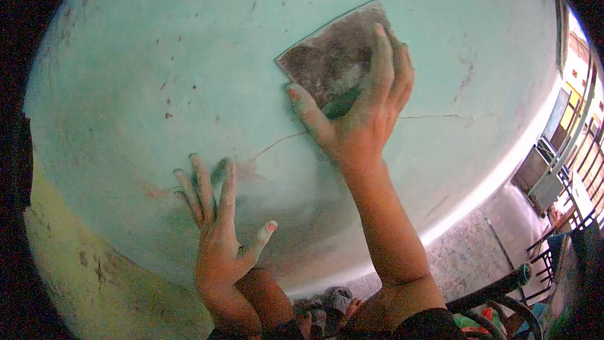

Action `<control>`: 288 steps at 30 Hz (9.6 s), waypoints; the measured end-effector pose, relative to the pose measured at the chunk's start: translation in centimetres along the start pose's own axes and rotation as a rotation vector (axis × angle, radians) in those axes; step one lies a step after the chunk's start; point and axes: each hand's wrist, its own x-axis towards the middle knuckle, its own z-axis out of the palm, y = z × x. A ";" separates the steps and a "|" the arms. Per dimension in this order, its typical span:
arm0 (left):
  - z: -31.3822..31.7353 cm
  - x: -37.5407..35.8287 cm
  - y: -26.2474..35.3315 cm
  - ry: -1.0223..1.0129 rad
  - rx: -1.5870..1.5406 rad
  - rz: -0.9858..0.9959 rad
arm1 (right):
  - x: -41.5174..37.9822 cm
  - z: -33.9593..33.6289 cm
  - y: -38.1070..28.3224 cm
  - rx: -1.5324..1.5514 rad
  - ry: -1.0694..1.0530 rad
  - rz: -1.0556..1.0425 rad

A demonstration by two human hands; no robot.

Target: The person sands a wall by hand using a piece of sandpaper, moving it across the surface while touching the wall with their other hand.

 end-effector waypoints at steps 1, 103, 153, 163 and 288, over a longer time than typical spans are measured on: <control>0.2 0.2 0.5 0.001 0.015 -0.014 | 0.0 -0.3 0.3 -0.009 0.007 0.002; 1.8 0.7 2.8 0.062 0.057 -0.084 | 0.5 -0.2 -1.2 -0.010 -0.057 0.048; 0.8 1.0 0.0 0.446 0.089 -0.088 | 0.2 -0.5 -0.6 -0.024 -0.102 -0.068; 1.1 1.2 0.2 0.439 0.091 -0.085 | -0.2 0.4 0.2 0.229 0.033 -0.043; 1.7 1.4 0.1 0.432 0.089 -0.070 | -0.4 0.0 0.0 0.044 -0.058 -0.038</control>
